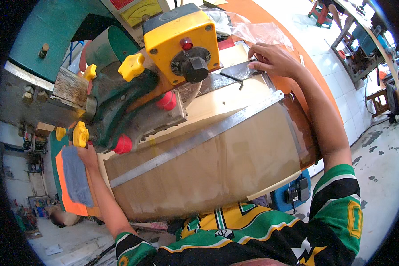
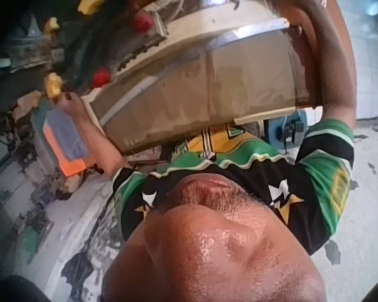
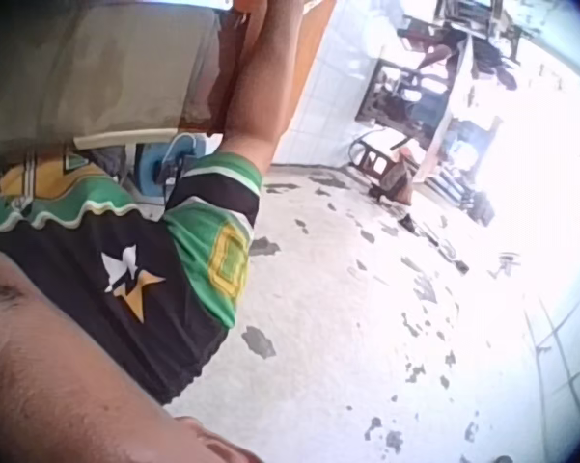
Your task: The person aligns a thin metal strip and a piece of flexible material onto an industrial machine platform, then pulls down a lever to secure or process the items.
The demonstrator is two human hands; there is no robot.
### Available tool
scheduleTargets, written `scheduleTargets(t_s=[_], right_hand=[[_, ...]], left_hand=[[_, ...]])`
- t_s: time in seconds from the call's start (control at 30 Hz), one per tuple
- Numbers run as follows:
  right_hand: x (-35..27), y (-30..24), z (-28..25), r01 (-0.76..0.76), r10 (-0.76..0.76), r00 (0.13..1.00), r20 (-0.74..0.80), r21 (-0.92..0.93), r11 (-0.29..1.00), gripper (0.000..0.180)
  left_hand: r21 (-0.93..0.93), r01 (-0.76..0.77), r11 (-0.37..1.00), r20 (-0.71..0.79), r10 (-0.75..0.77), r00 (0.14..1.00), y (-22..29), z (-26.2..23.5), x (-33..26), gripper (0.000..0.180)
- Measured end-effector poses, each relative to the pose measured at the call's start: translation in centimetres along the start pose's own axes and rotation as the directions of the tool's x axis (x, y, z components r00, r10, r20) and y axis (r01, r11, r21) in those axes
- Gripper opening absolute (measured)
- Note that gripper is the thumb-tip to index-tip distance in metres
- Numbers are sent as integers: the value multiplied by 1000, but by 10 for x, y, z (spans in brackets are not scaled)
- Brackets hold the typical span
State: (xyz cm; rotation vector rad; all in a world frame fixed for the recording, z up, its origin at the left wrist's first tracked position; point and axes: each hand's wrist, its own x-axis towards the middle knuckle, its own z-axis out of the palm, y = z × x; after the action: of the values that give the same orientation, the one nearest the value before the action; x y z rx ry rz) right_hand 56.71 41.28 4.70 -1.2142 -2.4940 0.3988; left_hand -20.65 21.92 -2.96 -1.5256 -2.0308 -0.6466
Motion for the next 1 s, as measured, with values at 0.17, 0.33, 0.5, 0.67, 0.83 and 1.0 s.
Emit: scheduleTargets(t_s=[0.17,0.33,0.5,0.67,0.83,1.0], right_hand=[[0,18,0,21,-27,998,53,100,995,57],[-1,15,-6,-11,-20,989,150,206,978,62],[0,17,-7,-42,4,984,176,211,976,61],[0,20,-5,-96,47,981,190,255,962,62],[2,19,-5,-136,75,972,221,274,952,60],[3,20,-2,-158,88,969,230,306,939,61]], left_hand=[[-274,204,940,186,-156,970,-29,13,0,70],[-258,297,919,280,-223,934,-38,17,-5,73],[-241,365,899,307,-286,908,-50,13,-2,76],[-184,255,949,307,-191,932,-15,6,-3,70],[-213,140,967,137,-112,984,-18,10,-10,49],[-393,274,878,213,-203,956,-34,17,-13,52]])
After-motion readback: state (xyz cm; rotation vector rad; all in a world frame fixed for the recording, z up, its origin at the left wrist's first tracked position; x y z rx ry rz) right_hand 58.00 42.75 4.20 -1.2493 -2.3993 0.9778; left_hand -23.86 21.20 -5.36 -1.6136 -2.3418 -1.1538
